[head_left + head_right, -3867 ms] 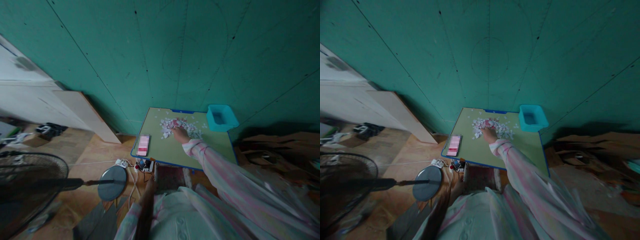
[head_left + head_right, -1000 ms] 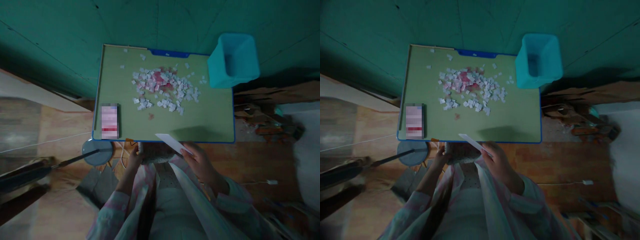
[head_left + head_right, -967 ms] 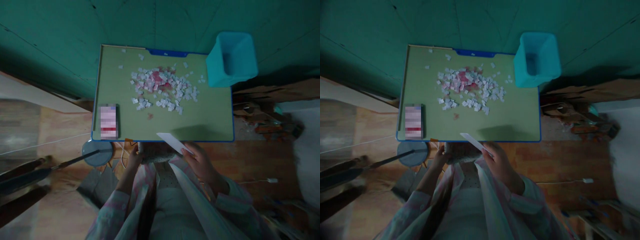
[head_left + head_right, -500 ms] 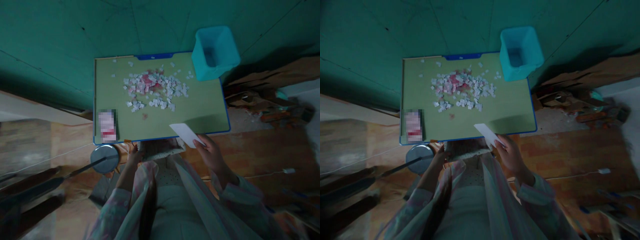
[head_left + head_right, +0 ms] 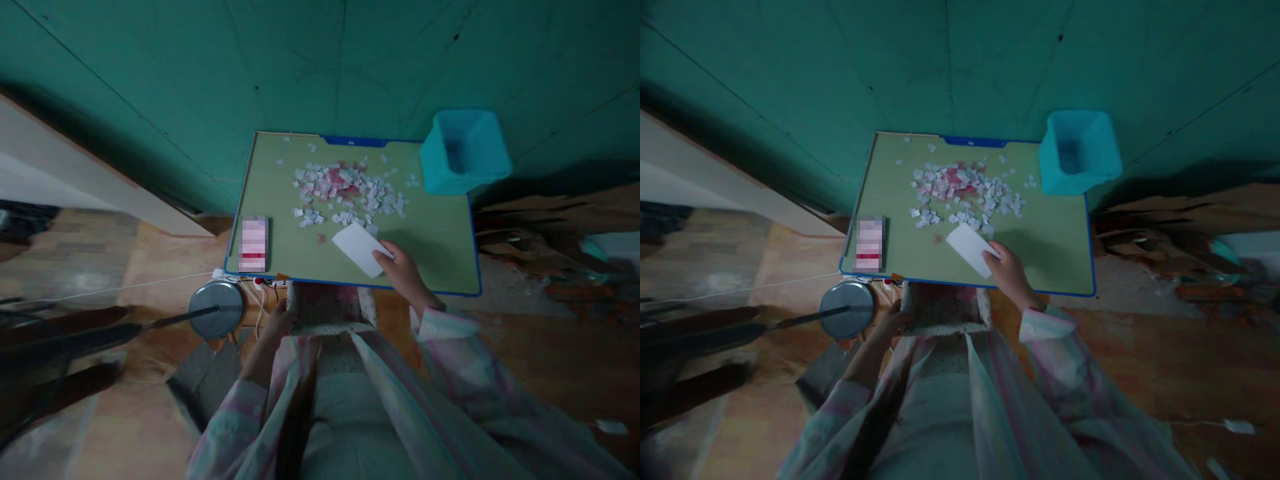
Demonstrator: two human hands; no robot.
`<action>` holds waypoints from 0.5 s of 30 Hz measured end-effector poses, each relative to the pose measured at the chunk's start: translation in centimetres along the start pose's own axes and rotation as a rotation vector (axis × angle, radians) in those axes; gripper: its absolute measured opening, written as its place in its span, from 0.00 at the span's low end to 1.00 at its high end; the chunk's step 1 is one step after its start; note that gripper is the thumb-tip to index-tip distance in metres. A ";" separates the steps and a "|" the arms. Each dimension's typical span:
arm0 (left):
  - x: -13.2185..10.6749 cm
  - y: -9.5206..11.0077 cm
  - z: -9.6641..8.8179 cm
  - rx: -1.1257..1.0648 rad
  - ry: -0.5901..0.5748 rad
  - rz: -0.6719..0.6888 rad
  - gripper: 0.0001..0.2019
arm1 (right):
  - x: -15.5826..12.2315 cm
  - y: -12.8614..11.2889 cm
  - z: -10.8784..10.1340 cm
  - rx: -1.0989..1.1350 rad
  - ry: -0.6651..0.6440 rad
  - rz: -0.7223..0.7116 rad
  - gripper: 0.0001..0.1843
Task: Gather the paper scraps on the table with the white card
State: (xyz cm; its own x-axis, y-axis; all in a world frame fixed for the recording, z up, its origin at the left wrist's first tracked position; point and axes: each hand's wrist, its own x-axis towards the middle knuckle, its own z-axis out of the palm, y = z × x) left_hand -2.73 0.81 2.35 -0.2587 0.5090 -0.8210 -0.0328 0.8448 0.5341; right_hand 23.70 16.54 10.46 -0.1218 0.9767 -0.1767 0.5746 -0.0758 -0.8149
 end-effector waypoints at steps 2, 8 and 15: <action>-0.1 -0.5 0.0 -0.021 -0.015 0.007 0.25 | 2.0 -0.4 0.8 -0.034 -0.016 -0.031 0.21; -0.4 -1.4 0.1 -0.062 0.038 0.018 0.26 | 5.6 -2.3 2.5 -0.145 -0.072 -0.154 0.20; -0.3 0.3 -0.1 -0.069 0.041 -0.041 0.31 | 4.9 -2.7 2.6 -0.271 -0.141 -0.303 0.19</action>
State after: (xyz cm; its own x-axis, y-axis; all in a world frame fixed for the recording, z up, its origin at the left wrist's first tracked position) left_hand -2.75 0.89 2.73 -0.2948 0.4659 -0.8343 -0.1100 0.8507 0.5140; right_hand 19.43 21.00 10.33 -0.4160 0.9084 -0.0411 0.6859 0.2838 -0.6701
